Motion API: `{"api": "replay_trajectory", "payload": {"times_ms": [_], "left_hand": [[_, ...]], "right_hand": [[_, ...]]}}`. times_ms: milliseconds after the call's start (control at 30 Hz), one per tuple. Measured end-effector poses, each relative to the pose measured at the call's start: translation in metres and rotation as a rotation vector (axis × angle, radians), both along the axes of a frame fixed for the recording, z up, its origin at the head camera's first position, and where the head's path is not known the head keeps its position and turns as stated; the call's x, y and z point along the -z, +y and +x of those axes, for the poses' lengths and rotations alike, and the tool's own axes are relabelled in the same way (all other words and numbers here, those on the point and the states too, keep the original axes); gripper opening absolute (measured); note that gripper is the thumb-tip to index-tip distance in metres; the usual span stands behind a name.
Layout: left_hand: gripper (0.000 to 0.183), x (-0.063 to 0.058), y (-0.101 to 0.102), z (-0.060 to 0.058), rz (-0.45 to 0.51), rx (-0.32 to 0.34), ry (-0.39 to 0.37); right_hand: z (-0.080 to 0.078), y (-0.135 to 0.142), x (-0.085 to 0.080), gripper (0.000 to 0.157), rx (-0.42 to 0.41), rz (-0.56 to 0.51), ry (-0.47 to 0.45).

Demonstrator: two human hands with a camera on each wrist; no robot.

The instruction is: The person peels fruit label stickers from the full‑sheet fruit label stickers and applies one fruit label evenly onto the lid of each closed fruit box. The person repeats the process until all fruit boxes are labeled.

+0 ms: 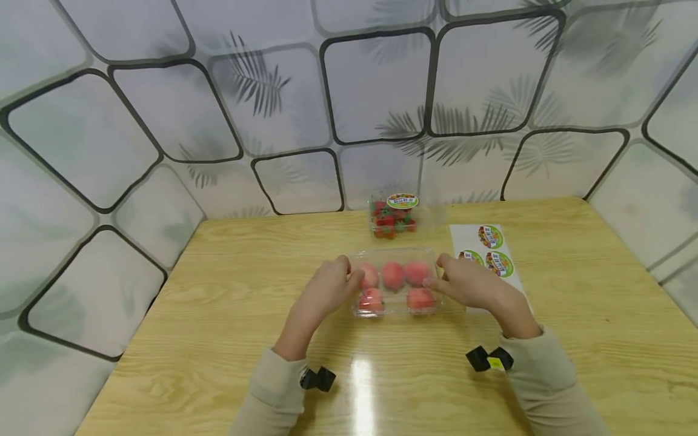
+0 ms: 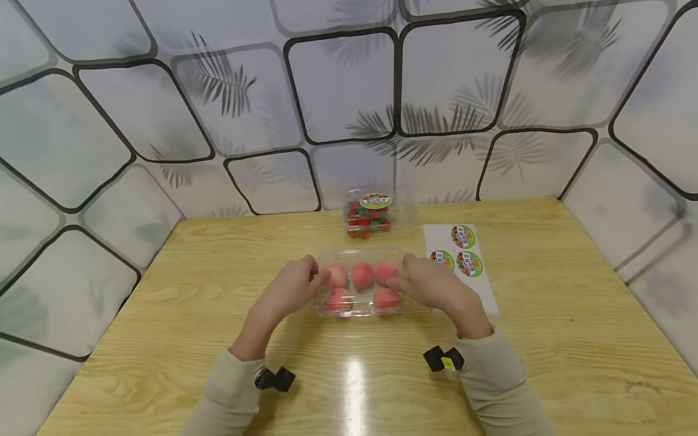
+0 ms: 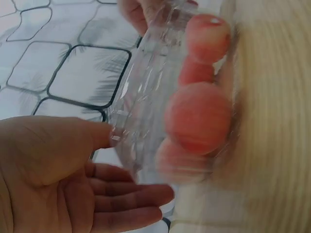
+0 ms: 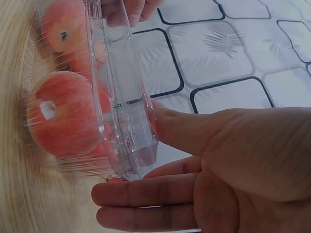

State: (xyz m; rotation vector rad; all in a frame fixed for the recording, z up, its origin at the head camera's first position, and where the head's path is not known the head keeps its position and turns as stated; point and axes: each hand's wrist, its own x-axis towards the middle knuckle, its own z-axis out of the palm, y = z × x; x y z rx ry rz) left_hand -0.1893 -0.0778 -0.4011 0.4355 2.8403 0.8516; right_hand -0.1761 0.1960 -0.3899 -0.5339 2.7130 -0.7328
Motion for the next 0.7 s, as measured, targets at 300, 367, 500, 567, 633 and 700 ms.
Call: {"api": "replay_trajectory", "payload": {"times_ms": [300, 367, 500, 567, 633, 700], "left_hand": [[0.047, 0.01, 0.021, 0.01, -0.111, -0.122, 0.113], [0.048, 0.012, 0.022, 0.011, -0.101, -0.13, 0.111], [0.056, 0.014, 0.021, 0.008, -0.057, -0.109, 0.066], [0.062, 0.015, 0.021, 0.006, -0.024, -0.087, 0.033], [0.064, 0.016, 0.02, 0.004, -0.004, -0.06, 0.008], [0.063, 0.017, 0.019, 0.003, 0.003, -0.037, -0.018]], "right_hand": [[0.004, -0.002, -0.002, 0.056, 0.011, 0.007, -0.019], [0.004, -0.002, -0.002, 0.055, 0.013, 0.007, -0.02], [0.003, -0.001, -0.001, 0.053, 0.015, 0.007, -0.018], [0.003, 0.0, -0.001, 0.051, 0.016, 0.005, -0.015], [0.003, 0.0, 0.0, 0.051, 0.013, 0.002, -0.012], [0.003, 0.0, 0.0, 0.05, 0.011, -0.01, -0.02]]}}
